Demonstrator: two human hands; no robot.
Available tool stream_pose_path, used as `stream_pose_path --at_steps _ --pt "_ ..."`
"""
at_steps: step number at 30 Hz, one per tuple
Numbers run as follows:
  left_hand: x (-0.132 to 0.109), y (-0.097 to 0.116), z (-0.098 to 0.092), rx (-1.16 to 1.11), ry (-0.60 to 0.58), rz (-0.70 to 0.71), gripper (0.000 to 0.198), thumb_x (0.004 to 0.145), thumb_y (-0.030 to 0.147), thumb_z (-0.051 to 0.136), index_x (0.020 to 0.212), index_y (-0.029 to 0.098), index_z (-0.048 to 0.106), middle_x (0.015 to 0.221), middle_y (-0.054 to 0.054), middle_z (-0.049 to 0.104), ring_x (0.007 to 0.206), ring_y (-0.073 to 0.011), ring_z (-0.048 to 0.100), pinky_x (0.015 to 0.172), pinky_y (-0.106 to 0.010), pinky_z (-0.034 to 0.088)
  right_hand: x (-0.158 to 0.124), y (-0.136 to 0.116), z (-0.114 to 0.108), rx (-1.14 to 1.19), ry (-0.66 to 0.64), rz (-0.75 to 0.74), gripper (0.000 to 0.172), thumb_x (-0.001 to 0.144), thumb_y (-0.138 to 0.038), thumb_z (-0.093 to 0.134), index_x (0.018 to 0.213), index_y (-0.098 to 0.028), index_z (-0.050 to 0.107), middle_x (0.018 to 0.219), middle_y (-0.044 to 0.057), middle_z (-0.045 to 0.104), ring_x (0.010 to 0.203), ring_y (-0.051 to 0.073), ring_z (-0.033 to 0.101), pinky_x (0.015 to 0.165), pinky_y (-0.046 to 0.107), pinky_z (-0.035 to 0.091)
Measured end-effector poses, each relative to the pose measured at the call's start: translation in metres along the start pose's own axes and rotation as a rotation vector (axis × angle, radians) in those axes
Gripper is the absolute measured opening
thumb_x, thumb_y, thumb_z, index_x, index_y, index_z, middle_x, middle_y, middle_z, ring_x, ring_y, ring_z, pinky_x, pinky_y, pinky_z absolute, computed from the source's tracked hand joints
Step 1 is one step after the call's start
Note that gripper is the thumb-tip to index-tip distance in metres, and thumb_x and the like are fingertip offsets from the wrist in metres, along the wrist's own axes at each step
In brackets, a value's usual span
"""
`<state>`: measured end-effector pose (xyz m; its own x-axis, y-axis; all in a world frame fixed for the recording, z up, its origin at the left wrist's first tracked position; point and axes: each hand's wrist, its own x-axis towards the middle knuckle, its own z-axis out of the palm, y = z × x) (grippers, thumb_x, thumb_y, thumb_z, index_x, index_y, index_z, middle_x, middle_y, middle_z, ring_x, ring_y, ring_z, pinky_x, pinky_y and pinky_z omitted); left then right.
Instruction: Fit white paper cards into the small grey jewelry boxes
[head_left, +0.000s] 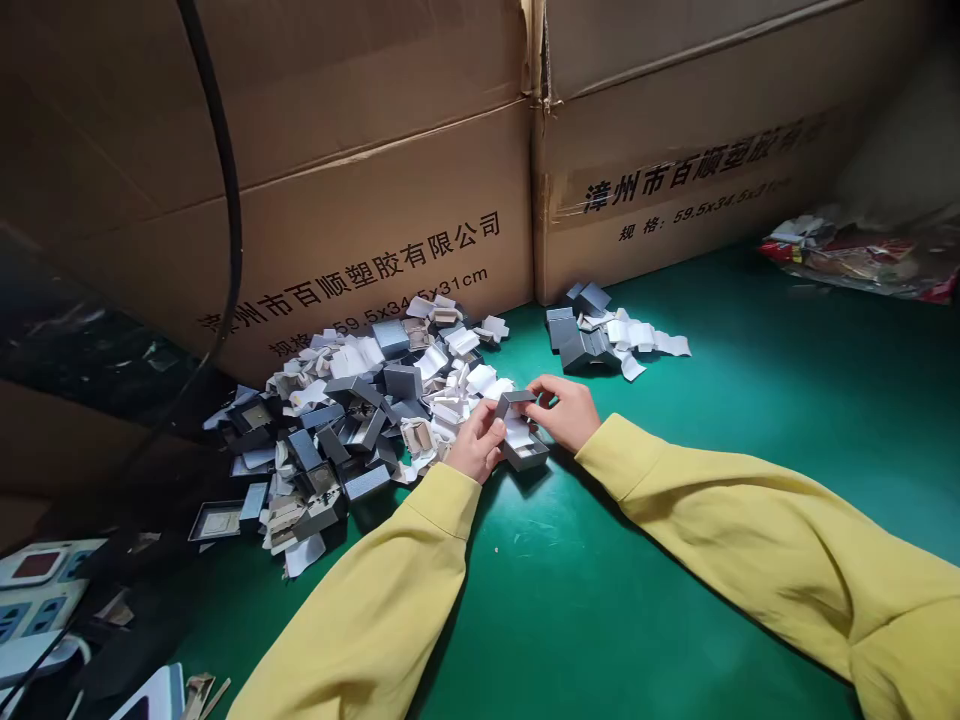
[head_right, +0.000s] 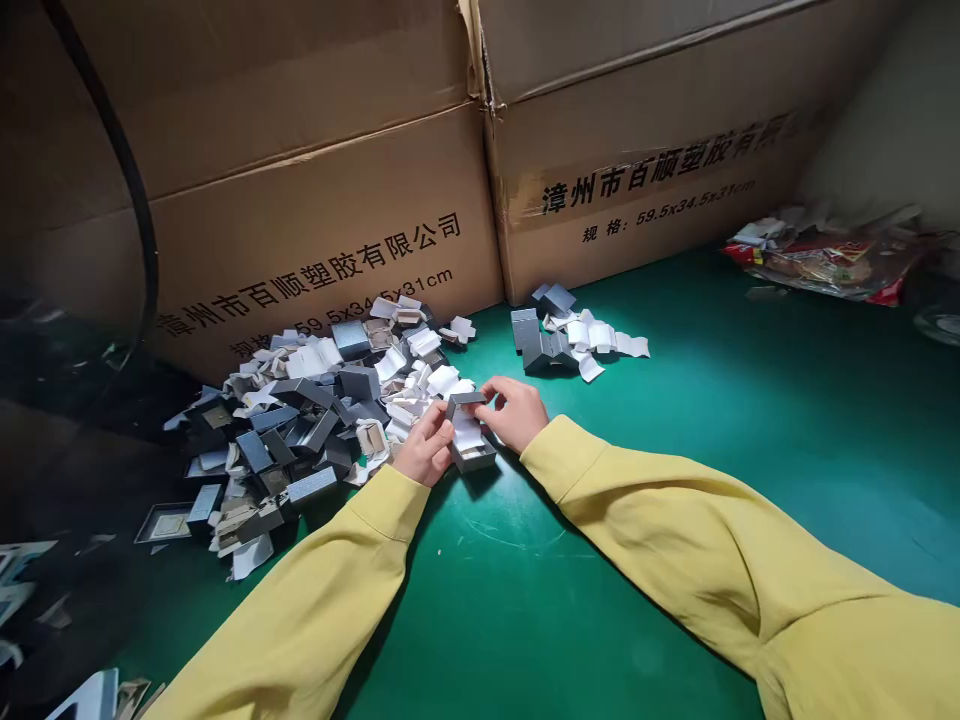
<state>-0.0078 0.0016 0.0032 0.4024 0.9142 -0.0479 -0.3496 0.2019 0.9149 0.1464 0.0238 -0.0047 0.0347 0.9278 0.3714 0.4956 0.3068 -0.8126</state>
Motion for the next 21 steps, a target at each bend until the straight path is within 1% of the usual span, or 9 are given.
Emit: stream_pose_path --at_steps 3,6,9,11,13,15,18,20,21 --pt "-0.001 -0.002 -0.001 0.019 -0.032 0.017 0.031 0.071 0.037 0.066 0.088 0.018 0.049 0.087 -0.004 0.06 0.088 -0.0232 0.061 0.067 -0.031 0.049 -0.002 0.0 -0.004 -0.016 -0.013 0.058 0.019 0.065 -0.038 0.064 0.061 -0.019 0.059 0.062 -0.003 0.059 0.054 0.01 0.047 0.054 0.023 0.037" --pt "-0.002 -0.005 -0.003 0.038 -0.06 0.007 0.033 0.071 0.039 0.066 0.088 0.019 0.047 0.089 -0.004 0.06 0.081 -0.023 0.063 0.061 -0.031 0.05 0.001 0.002 -0.006 -0.045 -0.071 0.116 0.023 0.064 -0.042 0.062 0.06 -0.02 0.06 0.055 -0.003 0.056 0.051 0.01 0.046 0.05 0.022 0.034" --pt "-0.003 -0.006 -0.004 0.078 -0.015 -0.006 0.035 0.07 0.04 0.066 0.088 0.018 0.046 0.088 -0.004 0.06 0.077 -0.0223 0.064 0.059 -0.032 0.051 0.004 0.003 -0.007 -0.059 -0.146 0.122 0.028 0.065 -0.047 0.062 0.062 -0.019 0.062 0.054 -0.003 0.057 0.049 0.01 0.046 0.048 0.022 0.034" --pt "-0.003 -0.005 -0.004 0.066 0.035 0.003 0.036 0.069 0.041 0.067 0.089 0.018 0.047 0.088 -0.005 0.06 0.08 -0.0229 0.064 0.063 -0.033 0.052 0.004 0.001 -0.01 -0.048 -0.181 0.062 0.029 0.066 -0.048 0.063 0.069 -0.02 0.065 0.063 -0.002 0.063 0.051 0.01 0.049 0.051 0.023 0.037" --pt "-0.003 -0.004 -0.003 0.02 0.086 0.035 0.036 0.069 0.04 0.067 0.09 0.018 0.047 0.089 -0.005 0.06 0.085 -0.0231 0.063 0.068 -0.034 0.052 0.0 0.0 -0.013 -0.054 -0.174 -0.038 0.031 0.07 -0.048 0.061 0.084 -0.02 0.066 0.079 0.0 0.066 0.055 0.01 0.053 0.055 0.023 0.04" --pt "-0.002 -0.002 -0.003 -0.029 0.123 0.069 0.035 0.069 0.038 0.068 0.091 0.018 0.048 0.093 -0.004 0.059 0.089 -0.0221 0.061 0.073 -0.034 0.051 -0.005 -0.001 -0.018 -0.118 -0.114 -0.201 0.035 0.076 -0.048 0.057 0.097 -0.02 0.063 0.092 0.003 0.066 0.063 0.012 0.056 0.061 0.025 0.043" --pt "-0.001 -0.002 -0.005 -0.06 0.149 0.083 0.035 0.067 0.034 0.07 0.092 0.018 0.049 0.094 -0.003 0.058 0.087 -0.0188 0.06 0.074 -0.033 0.05 -0.014 -0.003 -0.023 -0.285 -0.085 -0.559 0.043 0.079 -0.054 0.05 0.097 -0.017 0.062 0.095 0.008 0.066 0.079 0.018 0.055 0.07 0.03 0.041" --pt "-0.001 -0.002 -0.006 -0.051 0.157 0.081 0.035 0.067 0.033 0.07 0.092 0.018 0.05 0.09 -0.002 0.057 0.081 -0.0158 0.059 0.071 -0.03 0.049 -0.017 -0.003 -0.023 -0.389 -0.133 -0.757 0.051 0.078 -0.061 0.048 0.094 -0.016 0.063 0.091 0.01 0.066 0.083 0.021 0.053 0.07 0.032 0.038" --pt "-0.001 -0.003 -0.006 -0.045 0.16 0.081 0.035 0.067 0.033 0.07 0.092 0.018 0.051 0.088 -0.001 0.057 0.078 -0.0144 0.058 0.069 -0.029 0.049 -0.018 -0.003 -0.022 -0.431 -0.161 -0.821 0.053 0.077 -0.063 0.046 0.094 -0.016 0.063 0.09 0.01 0.066 0.083 0.021 0.053 0.069 0.033 0.037"
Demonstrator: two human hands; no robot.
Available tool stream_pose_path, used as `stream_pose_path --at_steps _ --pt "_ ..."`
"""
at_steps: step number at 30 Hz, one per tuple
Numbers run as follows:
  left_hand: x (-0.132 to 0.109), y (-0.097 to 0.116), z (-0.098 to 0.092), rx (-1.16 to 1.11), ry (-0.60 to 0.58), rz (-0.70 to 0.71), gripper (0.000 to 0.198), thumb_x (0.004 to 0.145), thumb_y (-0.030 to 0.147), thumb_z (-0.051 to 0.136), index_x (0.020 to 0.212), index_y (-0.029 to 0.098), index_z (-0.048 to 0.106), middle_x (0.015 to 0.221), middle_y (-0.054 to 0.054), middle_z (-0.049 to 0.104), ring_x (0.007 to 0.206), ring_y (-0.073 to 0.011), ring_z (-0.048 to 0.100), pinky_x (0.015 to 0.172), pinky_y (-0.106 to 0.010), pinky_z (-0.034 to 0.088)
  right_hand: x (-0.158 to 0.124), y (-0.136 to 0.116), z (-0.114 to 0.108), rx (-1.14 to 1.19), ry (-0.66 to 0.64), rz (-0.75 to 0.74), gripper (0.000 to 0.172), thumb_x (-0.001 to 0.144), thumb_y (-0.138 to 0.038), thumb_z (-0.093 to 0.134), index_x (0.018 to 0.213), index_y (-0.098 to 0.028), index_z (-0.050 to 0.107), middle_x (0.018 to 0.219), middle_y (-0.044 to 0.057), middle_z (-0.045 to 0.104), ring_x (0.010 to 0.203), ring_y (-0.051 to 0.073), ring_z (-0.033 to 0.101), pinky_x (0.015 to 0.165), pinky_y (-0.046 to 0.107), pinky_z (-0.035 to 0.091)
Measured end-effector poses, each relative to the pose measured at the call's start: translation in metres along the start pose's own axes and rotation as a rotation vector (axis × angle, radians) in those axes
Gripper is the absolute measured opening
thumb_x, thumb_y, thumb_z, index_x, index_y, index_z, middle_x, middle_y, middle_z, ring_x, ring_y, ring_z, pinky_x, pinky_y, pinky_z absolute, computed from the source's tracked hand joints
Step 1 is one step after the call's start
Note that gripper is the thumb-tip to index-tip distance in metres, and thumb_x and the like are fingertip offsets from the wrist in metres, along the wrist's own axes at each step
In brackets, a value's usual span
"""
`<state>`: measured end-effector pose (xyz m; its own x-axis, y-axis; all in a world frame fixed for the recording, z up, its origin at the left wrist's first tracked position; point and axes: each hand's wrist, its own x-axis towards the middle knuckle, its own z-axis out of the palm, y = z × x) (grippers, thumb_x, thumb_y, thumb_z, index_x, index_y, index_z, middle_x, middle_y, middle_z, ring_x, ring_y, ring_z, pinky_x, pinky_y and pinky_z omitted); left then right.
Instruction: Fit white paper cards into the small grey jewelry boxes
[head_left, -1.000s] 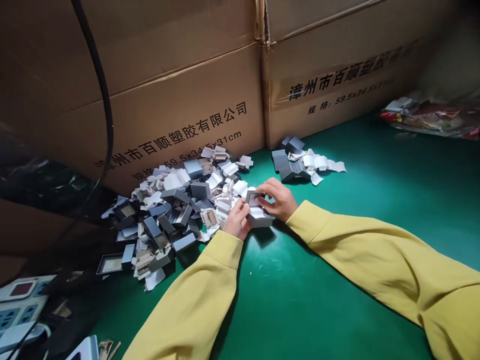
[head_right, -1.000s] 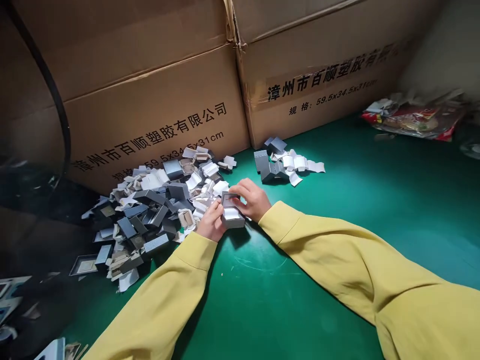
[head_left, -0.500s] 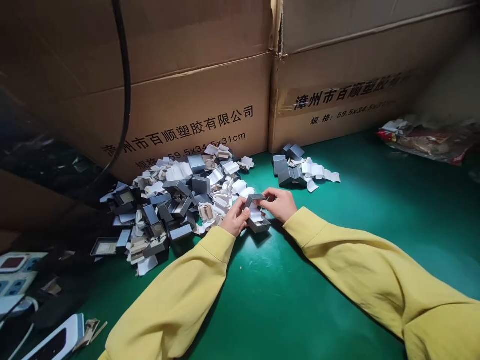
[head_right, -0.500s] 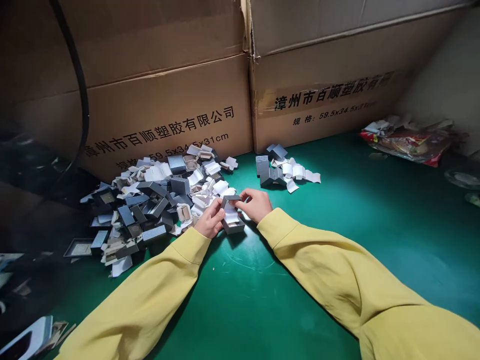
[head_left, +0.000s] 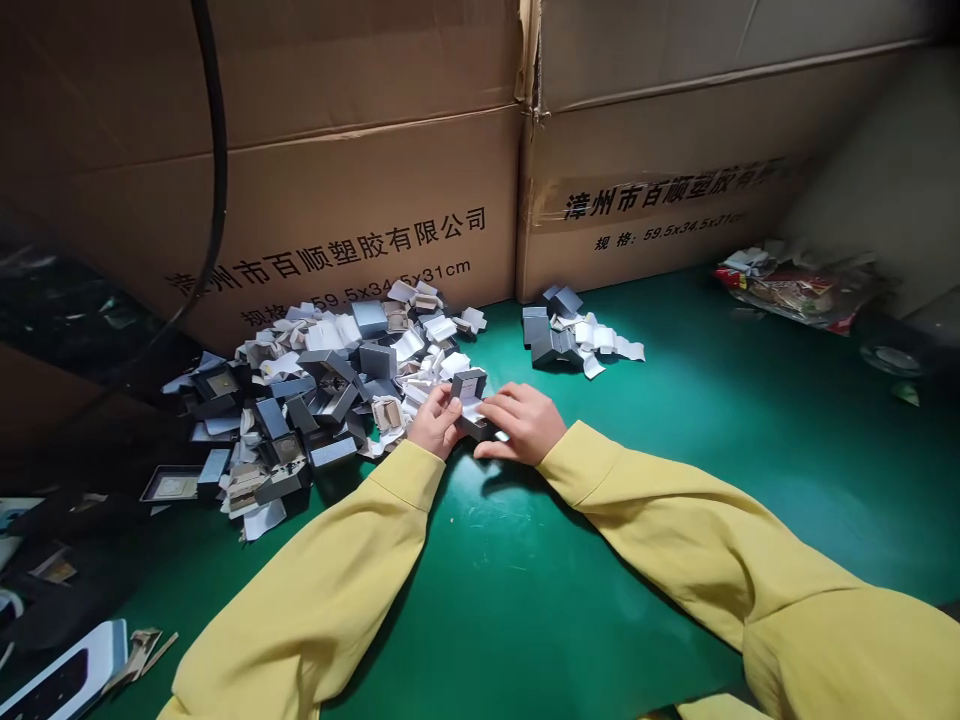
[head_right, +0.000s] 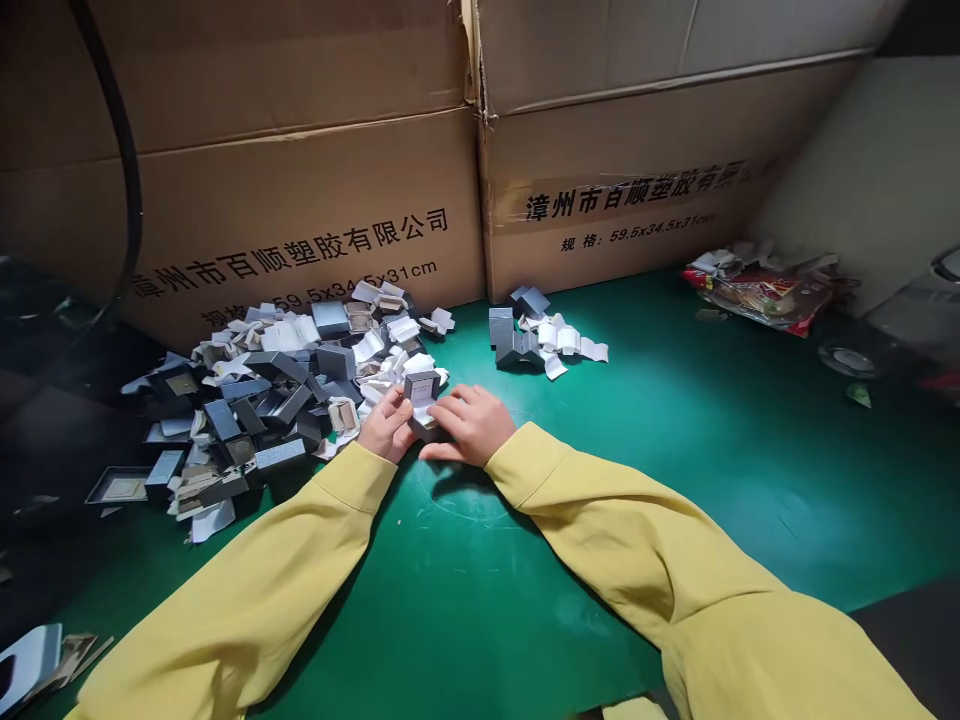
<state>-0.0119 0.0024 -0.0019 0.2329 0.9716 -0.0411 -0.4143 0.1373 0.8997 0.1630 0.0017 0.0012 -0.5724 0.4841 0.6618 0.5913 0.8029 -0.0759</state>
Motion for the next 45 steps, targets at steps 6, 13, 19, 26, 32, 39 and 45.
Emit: stream_pose_path --at_steps 6,13,19,26,32,39,45 --pt "0.0 -0.001 0.001 0.004 -0.004 0.003 0.039 0.063 0.034 0.073 0.091 0.017 0.053 0.09 -0.004 0.058 0.077 -0.015 0.056 0.062 -0.025 0.045 0.001 0.002 0.007 -0.041 -0.076 -0.17 0.038 0.085 -0.05 0.046 0.094 -0.017 0.061 0.087 0.007 0.066 0.085 0.021 0.049 0.067 0.033 0.032" --pt "0.0 -0.004 0.001 0.026 -0.014 -0.014 0.04 0.062 0.036 0.074 0.086 0.018 0.048 0.074 0.002 0.055 0.059 -0.0092 0.052 0.055 -0.022 0.044 0.005 0.005 0.01 0.053 -0.128 -0.126 0.026 0.081 -0.043 0.055 0.084 -0.018 0.061 0.077 0.005 0.064 0.084 0.02 0.046 0.066 0.032 0.028" --pt "0.0 -0.004 0.005 0.011 -0.017 -0.016 0.041 0.062 0.036 0.074 0.087 0.015 0.048 0.074 0.001 0.057 0.062 -0.0097 0.055 0.056 -0.022 0.046 0.003 0.005 0.011 0.048 -0.106 -0.137 0.031 0.08 -0.049 0.055 0.078 -0.019 0.062 0.07 0.004 0.062 0.082 0.019 0.045 0.066 0.032 0.026" --pt "-0.001 -0.004 0.004 -0.022 0.071 -0.004 0.048 0.054 0.041 0.078 0.083 0.016 0.048 0.067 0.002 0.057 0.051 -0.0082 0.053 0.048 -0.02 0.042 0.01 -0.007 0.01 -0.009 -0.055 -0.111 0.034 0.082 -0.049 0.051 0.073 -0.018 0.061 0.065 0.004 0.059 0.076 0.018 0.046 0.067 0.032 0.029" --pt "-0.021 0.002 0.0 -0.14 0.087 0.031 0.046 0.06 0.038 0.076 0.09 0.016 0.049 0.069 0.001 0.059 0.051 -0.0084 0.055 0.049 -0.021 0.044 0.015 -0.015 0.001 0.109 -0.051 -0.218 0.038 0.081 -0.054 0.049 0.079 -0.018 0.061 0.073 0.007 0.061 0.077 0.019 0.05 0.065 0.033 0.036" --pt "-0.048 0.015 -0.014 -0.227 0.17 0.012 0.041 0.068 0.036 0.069 0.098 0.018 0.047 0.093 -0.008 0.064 0.082 -0.0238 0.065 0.068 -0.037 0.051 0.043 -0.013 0.028 0.408 0.177 0.422 0.031 0.086 -0.039 0.041 0.074 -0.02 0.061 0.072 0.004 0.061 0.066 0.015 0.051 0.063 0.03 0.042" --pt "-0.06 0.019 -0.013 -0.299 0.228 0.006 0.037 0.072 0.033 0.064 0.102 0.019 0.049 0.094 -0.008 0.064 0.093 -0.0294 0.062 0.072 -0.038 0.05 0.073 -0.014 0.065 0.371 -0.102 0.489 0.009 0.07 -0.027 0.061 0.075 -0.021 0.065 0.086 0.003 0.063 0.081 0.017 0.053 0.071 0.029 0.042"
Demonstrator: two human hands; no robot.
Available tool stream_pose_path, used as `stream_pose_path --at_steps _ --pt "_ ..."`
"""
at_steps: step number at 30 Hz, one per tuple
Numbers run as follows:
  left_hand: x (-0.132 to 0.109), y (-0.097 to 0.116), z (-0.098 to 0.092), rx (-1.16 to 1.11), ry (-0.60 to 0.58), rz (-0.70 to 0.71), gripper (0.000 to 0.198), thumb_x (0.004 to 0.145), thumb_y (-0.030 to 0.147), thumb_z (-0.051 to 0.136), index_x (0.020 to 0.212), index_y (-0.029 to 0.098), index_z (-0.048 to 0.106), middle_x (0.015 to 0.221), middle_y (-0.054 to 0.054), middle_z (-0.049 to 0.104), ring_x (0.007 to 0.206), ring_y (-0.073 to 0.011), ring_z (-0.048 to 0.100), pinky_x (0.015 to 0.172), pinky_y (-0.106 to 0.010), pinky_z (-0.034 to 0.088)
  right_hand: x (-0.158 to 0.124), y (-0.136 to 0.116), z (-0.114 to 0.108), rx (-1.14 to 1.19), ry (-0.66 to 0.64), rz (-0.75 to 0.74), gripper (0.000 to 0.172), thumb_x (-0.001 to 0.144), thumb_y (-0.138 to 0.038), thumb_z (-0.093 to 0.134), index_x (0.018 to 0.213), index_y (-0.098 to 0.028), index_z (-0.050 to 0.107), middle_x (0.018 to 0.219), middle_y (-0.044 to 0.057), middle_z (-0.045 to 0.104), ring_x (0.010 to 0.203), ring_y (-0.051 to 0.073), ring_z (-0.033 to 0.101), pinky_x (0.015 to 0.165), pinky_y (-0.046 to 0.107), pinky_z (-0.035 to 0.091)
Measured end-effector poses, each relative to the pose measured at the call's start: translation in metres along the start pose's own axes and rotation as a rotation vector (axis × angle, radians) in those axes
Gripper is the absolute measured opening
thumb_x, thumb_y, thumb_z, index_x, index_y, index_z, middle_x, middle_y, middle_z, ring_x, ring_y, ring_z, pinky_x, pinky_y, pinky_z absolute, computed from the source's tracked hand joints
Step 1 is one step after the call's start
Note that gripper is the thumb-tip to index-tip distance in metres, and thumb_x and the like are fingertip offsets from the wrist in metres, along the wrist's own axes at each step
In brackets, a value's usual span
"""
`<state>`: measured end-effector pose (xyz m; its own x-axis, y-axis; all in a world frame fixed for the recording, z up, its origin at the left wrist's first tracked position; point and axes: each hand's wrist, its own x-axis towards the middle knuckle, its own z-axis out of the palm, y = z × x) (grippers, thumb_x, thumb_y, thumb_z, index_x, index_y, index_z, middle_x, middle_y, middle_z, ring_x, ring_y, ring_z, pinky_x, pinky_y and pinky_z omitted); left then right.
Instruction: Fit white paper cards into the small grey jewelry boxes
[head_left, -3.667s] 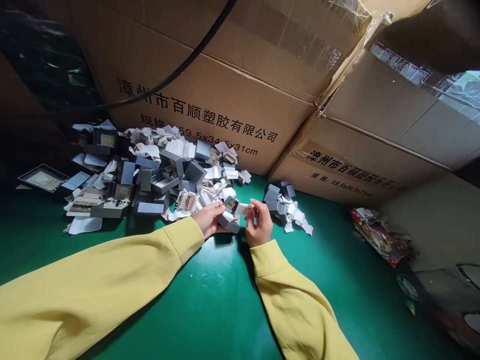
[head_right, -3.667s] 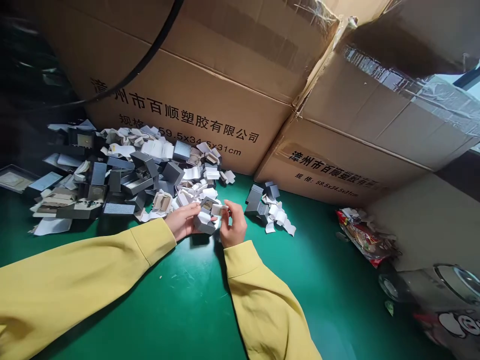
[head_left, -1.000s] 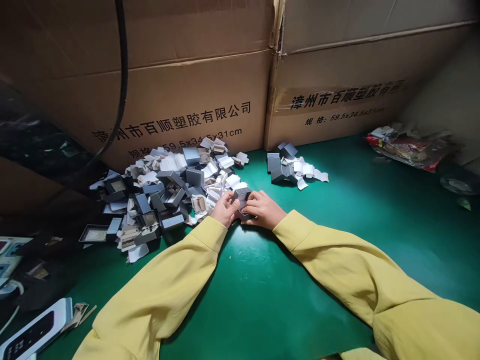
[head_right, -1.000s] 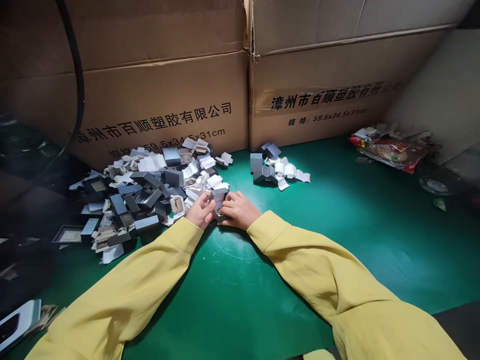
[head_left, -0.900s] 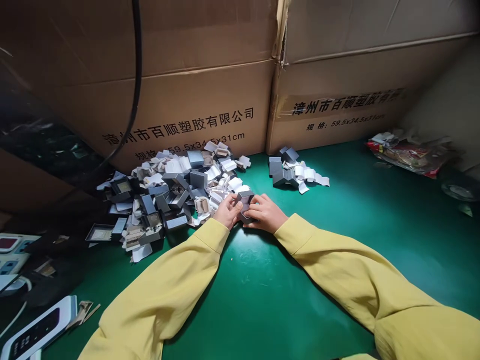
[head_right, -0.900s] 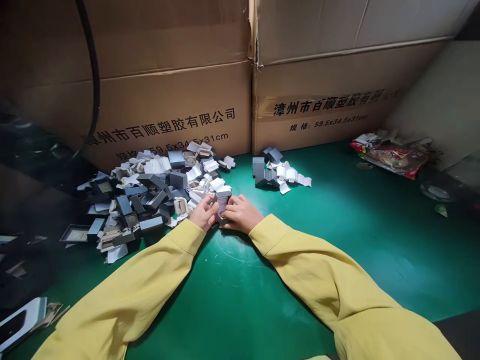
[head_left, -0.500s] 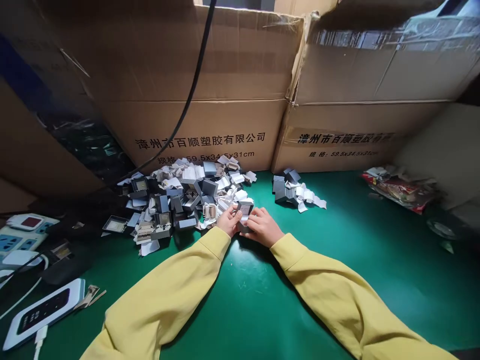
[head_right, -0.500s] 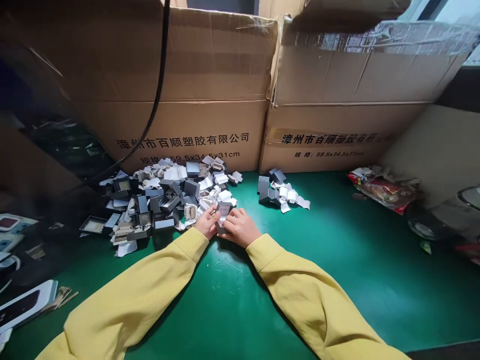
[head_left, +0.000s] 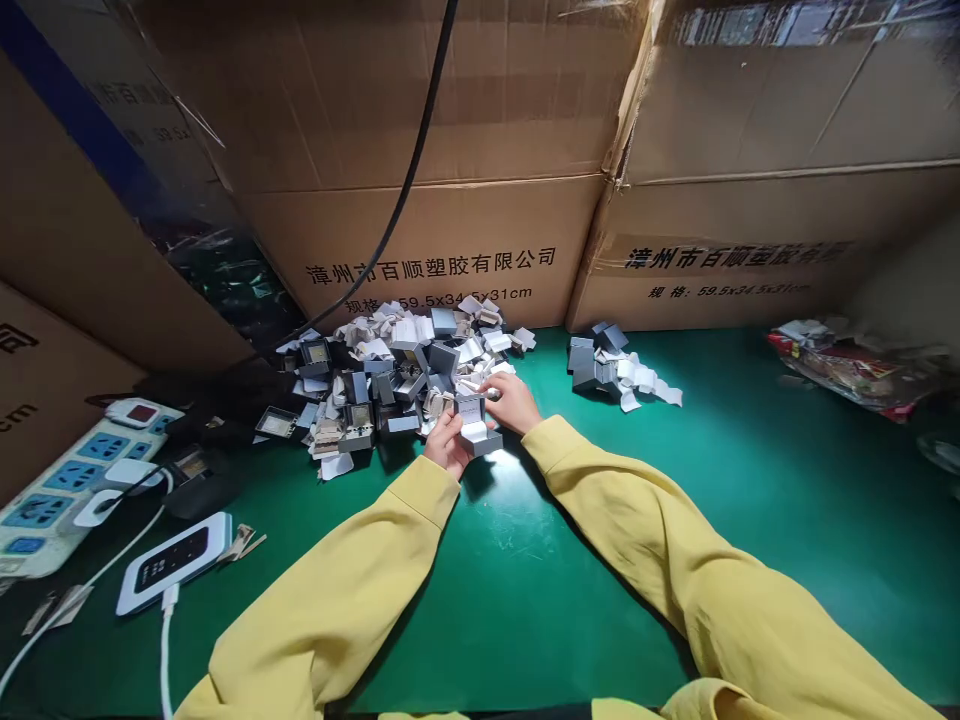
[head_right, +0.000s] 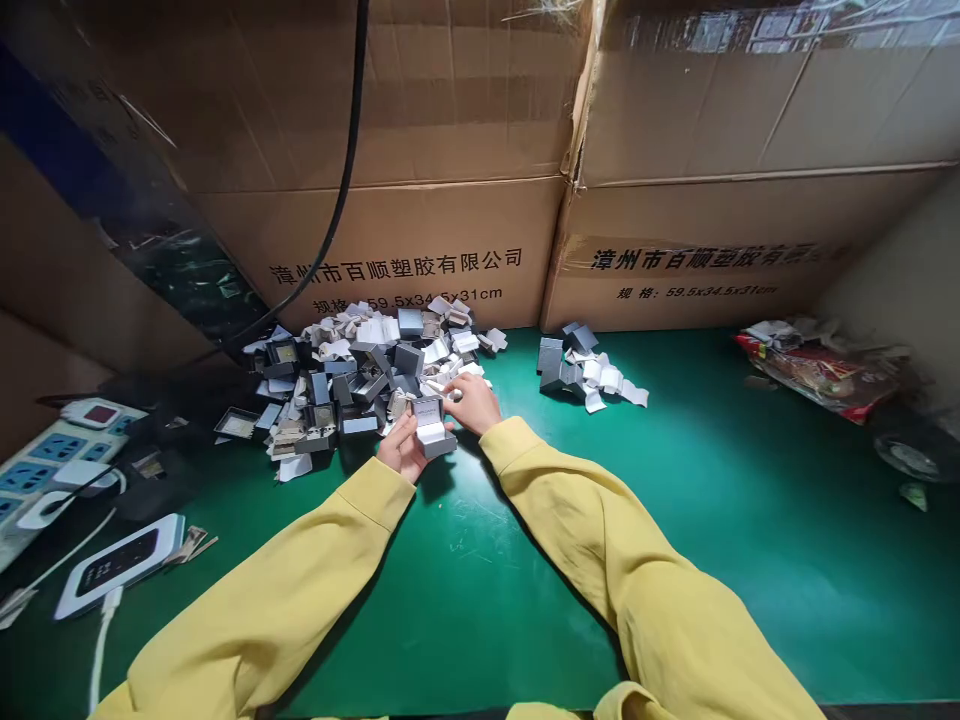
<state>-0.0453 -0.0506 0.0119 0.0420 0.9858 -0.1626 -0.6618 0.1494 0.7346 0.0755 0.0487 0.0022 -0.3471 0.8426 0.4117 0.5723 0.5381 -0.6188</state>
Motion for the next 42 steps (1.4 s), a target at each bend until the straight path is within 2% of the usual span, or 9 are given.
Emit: stream_pose_path --at_steps 5,12,17,24,29,32,36,39,42 --pt "-0.002 -0.001 0.004 0.02 -0.078 -0.036 0.038 0.071 0.034 0.064 0.104 0.021 0.05 0.1 -0.008 0.063 0.094 -0.0271 0.062 0.073 -0.038 0.051 0.006 0.001 -0.005 0.185 0.006 0.045 0.01 0.071 -0.028 0.059 0.066 -0.02 0.063 0.08 0.001 0.063 0.073 0.014 0.054 0.067 0.026 0.042" --pt "0.002 -0.005 0.003 0.085 -0.124 -0.156 0.043 0.066 0.039 0.069 0.1 0.015 0.057 0.085 -0.009 0.066 0.083 -0.0233 0.063 0.062 -0.03 0.05 -0.018 0.028 -0.036 0.906 0.119 0.483 0.025 0.059 -0.041 0.063 0.062 -0.019 0.052 0.055 -0.005 0.048 0.049 0.008 0.042 0.049 0.023 0.037" --pt "0.022 -0.012 0.011 0.055 -0.203 -0.105 0.05 0.065 0.041 0.07 0.103 0.011 0.058 0.089 -0.012 0.065 0.086 -0.0238 0.061 0.067 -0.032 0.049 -0.034 0.044 -0.053 1.024 0.149 0.574 0.03 0.056 -0.044 0.063 0.064 -0.02 0.047 0.055 -0.006 0.046 0.049 0.009 0.044 0.047 0.023 0.038" --pt "0.046 -0.018 0.019 0.024 -0.251 -0.084 0.045 0.067 0.041 0.067 0.1 0.012 0.06 0.1 -0.014 0.063 0.103 -0.0301 0.055 0.087 -0.042 0.043 -0.031 0.05 -0.066 1.162 0.027 0.65 0.027 0.057 -0.04 0.062 0.064 -0.02 0.044 0.051 -0.006 0.039 0.044 0.008 0.038 0.041 0.021 0.031" --pt "0.057 -0.016 0.009 0.032 -0.331 -0.231 0.054 0.065 0.045 0.068 0.107 0.013 0.058 0.1 -0.014 0.063 0.102 -0.0304 0.056 0.082 -0.04 0.046 -0.031 0.051 -0.063 1.07 -0.107 0.593 0.031 0.061 -0.045 0.062 0.066 -0.019 0.047 0.054 -0.006 0.041 0.045 0.007 0.036 0.042 0.02 0.027" --pt "0.061 -0.017 0.007 0.078 -0.365 -0.311 0.059 0.062 0.046 0.069 0.108 0.011 0.057 0.094 -0.013 0.065 0.094 -0.0294 0.06 0.073 -0.035 0.048 -0.033 0.05 -0.058 0.929 -0.107 0.53 0.032 0.065 -0.047 0.062 0.069 -0.018 0.051 0.056 -0.005 0.045 0.046 0.007 0.037 0.044 0.02 0.028" --pt "0.061 -0.018 0.012 0.135 -0.321 -0.295 0.054 0.063 0.04 0.07 0.106 0.009 0.058 0.09 -0.013 0.066 0.089 -0.0271 0.061 0.065 -0.029 0.047 -0.038 0.048 -0.058 0.582 0.042 0.332 0.027 0.071 -0.043 0.059 0.083 -0.018 0.057 0.073 0.0 0.056 0.055 0.009 0.045 0.051 0.023 0.038" --pt "0.06 -0.017 0.016 0.103 -0.253 -0.184 0.045 0.068 0.038 0.067 0.102 0.009 0.06 0.093 -0.012 0.066 0.095 -0.0271 0.06 0.078 -0.036 0.047 -0.045 0.047 -0.063 0.207 0.237 0.091 0.025 0.079 -0.036 0.053 0.095 -0.018 0.058 0.094 0.007 0.058 0.062 0.012 0.049 0.06 0.028 0.045" --pt "0.059 -0.016 0.017 0.03 -0.175 -0.072 0.039 0.073 0.039 0.063 0.101 0.013 0.06 0.095 -0.009 0.066 0.101 -0.0259 0.058 0.092 -0.042 0.041 -0.052 0.045 -0.066 -0.113 0.254 -0.196 0.024 0.082 -0.031 0.05 0.1 -0.017 0.058 0.098 0.01 0.06 0.08 0.019 0.053 0.074 0.034 0.047"
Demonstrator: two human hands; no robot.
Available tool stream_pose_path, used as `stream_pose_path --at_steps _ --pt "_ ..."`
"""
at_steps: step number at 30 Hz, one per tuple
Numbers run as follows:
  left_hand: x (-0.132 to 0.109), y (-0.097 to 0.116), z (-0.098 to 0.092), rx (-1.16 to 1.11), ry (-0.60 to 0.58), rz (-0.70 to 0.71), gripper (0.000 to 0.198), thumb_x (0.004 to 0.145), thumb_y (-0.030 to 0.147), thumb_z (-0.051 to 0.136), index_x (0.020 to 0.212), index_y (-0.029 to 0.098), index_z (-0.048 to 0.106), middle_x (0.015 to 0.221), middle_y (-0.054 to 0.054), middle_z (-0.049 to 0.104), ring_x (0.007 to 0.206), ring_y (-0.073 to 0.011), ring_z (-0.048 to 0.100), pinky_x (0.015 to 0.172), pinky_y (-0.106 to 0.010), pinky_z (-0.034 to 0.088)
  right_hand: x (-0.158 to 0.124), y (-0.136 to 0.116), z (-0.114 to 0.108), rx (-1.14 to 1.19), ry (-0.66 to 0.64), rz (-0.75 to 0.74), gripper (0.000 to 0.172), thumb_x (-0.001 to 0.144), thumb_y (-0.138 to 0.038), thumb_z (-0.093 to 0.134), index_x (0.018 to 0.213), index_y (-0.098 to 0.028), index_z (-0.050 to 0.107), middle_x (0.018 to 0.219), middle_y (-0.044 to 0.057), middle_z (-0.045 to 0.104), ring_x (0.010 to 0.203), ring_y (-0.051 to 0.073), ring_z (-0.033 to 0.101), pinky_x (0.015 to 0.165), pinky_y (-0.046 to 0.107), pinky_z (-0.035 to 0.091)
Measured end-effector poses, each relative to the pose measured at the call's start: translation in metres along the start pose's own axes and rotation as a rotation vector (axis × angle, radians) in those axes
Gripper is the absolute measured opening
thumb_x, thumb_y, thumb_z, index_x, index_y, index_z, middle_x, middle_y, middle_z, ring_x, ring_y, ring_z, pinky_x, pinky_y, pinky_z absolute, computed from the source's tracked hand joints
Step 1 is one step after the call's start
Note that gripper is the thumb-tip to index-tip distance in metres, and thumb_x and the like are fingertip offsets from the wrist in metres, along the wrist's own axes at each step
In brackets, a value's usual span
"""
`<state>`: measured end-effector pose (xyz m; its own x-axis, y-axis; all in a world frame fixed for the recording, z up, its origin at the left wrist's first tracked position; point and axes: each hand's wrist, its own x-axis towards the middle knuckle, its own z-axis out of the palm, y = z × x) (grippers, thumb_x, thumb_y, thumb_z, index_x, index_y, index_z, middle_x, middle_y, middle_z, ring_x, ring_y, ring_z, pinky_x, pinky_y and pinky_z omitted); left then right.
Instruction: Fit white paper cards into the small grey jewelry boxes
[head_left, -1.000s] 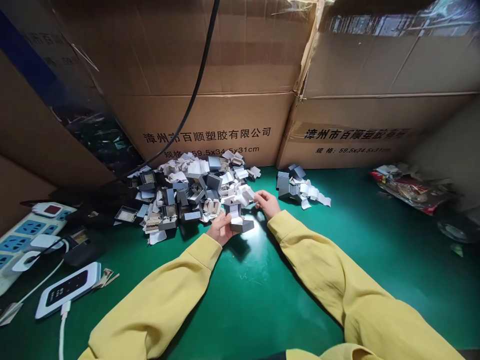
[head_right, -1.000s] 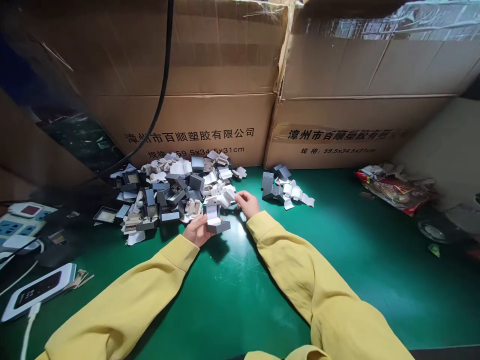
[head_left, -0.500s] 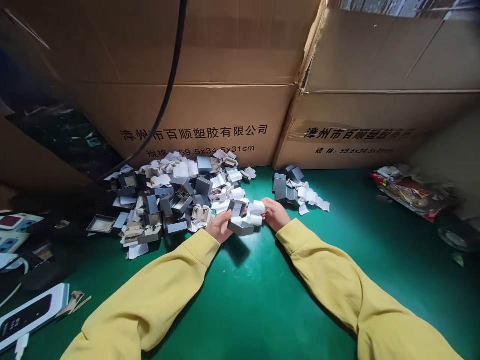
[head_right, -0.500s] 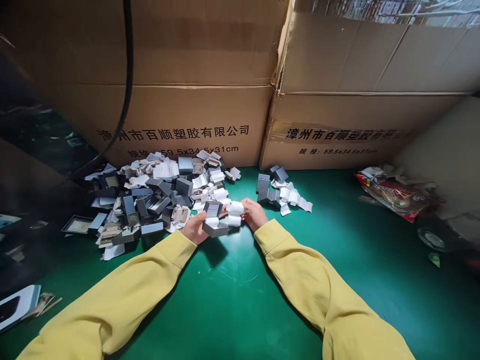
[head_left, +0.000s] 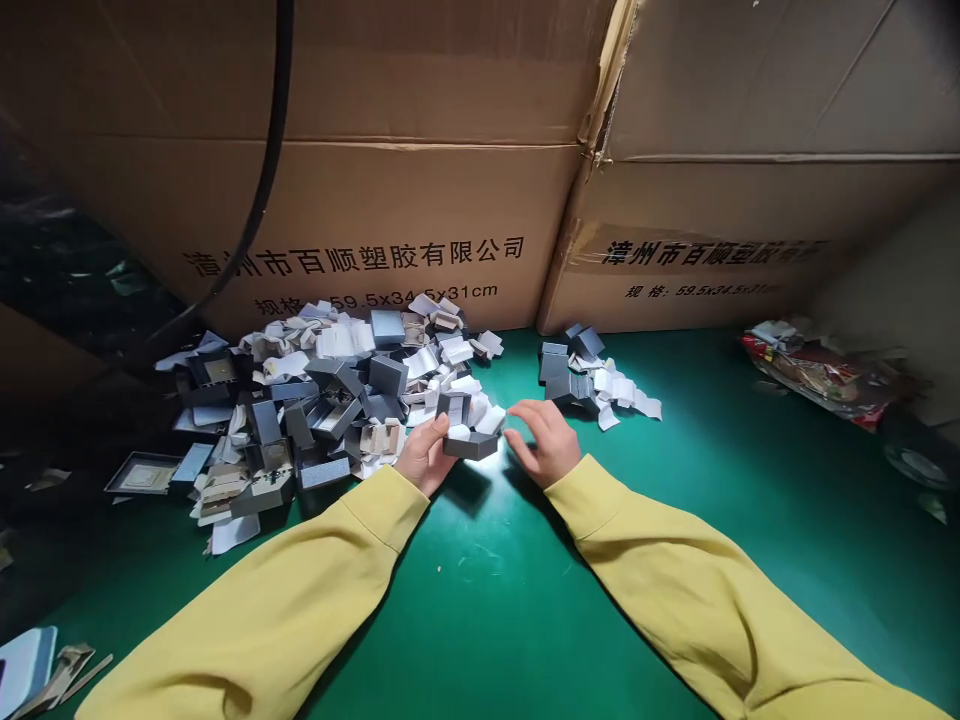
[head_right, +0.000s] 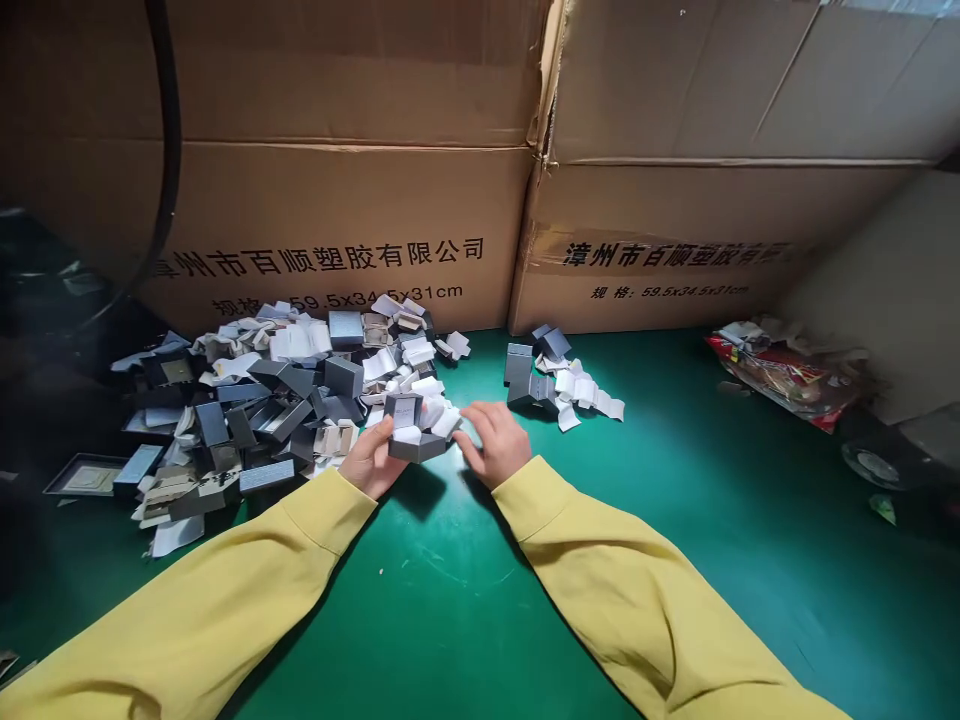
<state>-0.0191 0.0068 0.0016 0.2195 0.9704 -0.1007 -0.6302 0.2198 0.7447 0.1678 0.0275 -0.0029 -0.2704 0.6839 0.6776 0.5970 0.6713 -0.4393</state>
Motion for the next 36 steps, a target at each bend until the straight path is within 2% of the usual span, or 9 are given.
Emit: stream_pose_path --at_steps 2,4,8,12,16,21,29,36 --pt "-0.001 0.0 0.002 -0.04 0.019 0.019 0.038 0.074 0.04 0.062 0.102 0.014 0.06 0.097 -0.008 0.066 0.104 -0.0254 0.057 0.097 -0.044 0.038 -0.002 -0.002 0.001 -0.109 -0.076 -0.135 0.026 0.083 -0.03 0.049 0.104 -0.016 0.057 0.1 0.011 0.061 0.09 0.023 0.052 0.079 0.037 0.046" --pt "-0.002 0.0 0.004 -0.066 0.013 0.005 0.038 0.074 0.039 0.062 0.102 0.014 0.06 0.099 -0.007 0.066 0.105 -0.0261 0.056 0.099 -0.044 0.037 -0.003 -0.002 0.005 -0.158 -0.115 -0.161 0.029 0.083 -0.031 0.048 0.107 -0.015 0.055 0.102 0.012 0.061 0.092 0.023 0.051 0.08 0.037 0.047" --pt "-0.005 0.001 0.007 -0.076 0.021 0.0 0.037 0.075 0.039 0.061 0.102 0.014 0.059 0.107 -0.008 0.063 0.111 -0.0272 0.052 0.102 -0.044 0.035 -0.003 0.002 0.011 -0.12 -0.132 -0.071 0.03 0.082 -0.034 0.051 0.108 -0.018 0.053 0.105 0.01 0.06 0.095 0.023 0.052 0.08 0.037 0.048" --pt "-0.004 0.001 0.006 -0.066 0.022 -0.027 0.038 0.074 0.041 0.061 0.103 0.016 0.058 0.108 -0.007 0.062 0.112 -0.0278 0.052 0.101 -0.045 0.036 -0.005 0.005 0.012 -0.026 -0.135 0.006 0.03 0.08 -0.033 0.056 0.107 -0.02 0.052 0.099 0.007 0.062 0.088 0.022 0.054 0.074 0.035 0.049" --pt "-0.005 0.0 0.009 -0.027 -0.007 -0.054 0.039 0.074 0.041 0.061 0.103 0.015 0.058 0.106 -0.008 0.063 0.111 -0.0277 0.052 0.099 -0.044 0.038 -0.006 0.005 0.011 0.015 -0.146 -0.002 0.033 0.078 -0.027 0.056 0.11 -0.02 0.051 0.095 0.007 0.062 0.086 0.021 0.054 0.072 0.034 0.049" --pt "-0.007 -0.003 0.011 -0.007 -0.056 -0.156 0.038 0.075 0.039 0.061 0.102 0.012 0.059 0.101 -0.009 0.064 0.107 -0.0269 0.054 0.096 -0.041 0.041 -0.005 0.006 0.012 0.019 -0.112 0.003 0.039 0.076 -0.022 0.054 0.115 -0.02 0.049 0.098 0.007 0.061 0.087 0.022 0.051 0.076 0.036 0.048" --pt "-0.007 0.0 0.011 -0.091 -0.038 -0.199 0.037 0.077 0.034 0.06 0.107 0.013 0.056 0.102 -0.009 0.064 0.107 -0.0251 0.055 0.097 -0.04 0.04 -0.001 0.009 0.011 0.134 -0.156 0.006 0.04 0.081 -0.029 0.052 0.12 -0.022 0.047 0.105 0.008 0.06 0.086 0.019 0.056 0.069 0.033 0.051" --pt "-0.006 0.002 0.008 -0.141 -0.136 -0.247 0.038 0.078 0.041 0.056 0.106 0.015 0.056 0.1 -0.008 0.065 0.106 -0.0262 0.056 0.097 -0.045 0.039 -0.001 0.007 0.01 0.16 -0.128 0.041 0.041 0.079 -0.037 0.057 0.116 -0.022 0.051 0.105 0.01 0.057 0.091 0.02 0.057 0.069 0.032 0.052"
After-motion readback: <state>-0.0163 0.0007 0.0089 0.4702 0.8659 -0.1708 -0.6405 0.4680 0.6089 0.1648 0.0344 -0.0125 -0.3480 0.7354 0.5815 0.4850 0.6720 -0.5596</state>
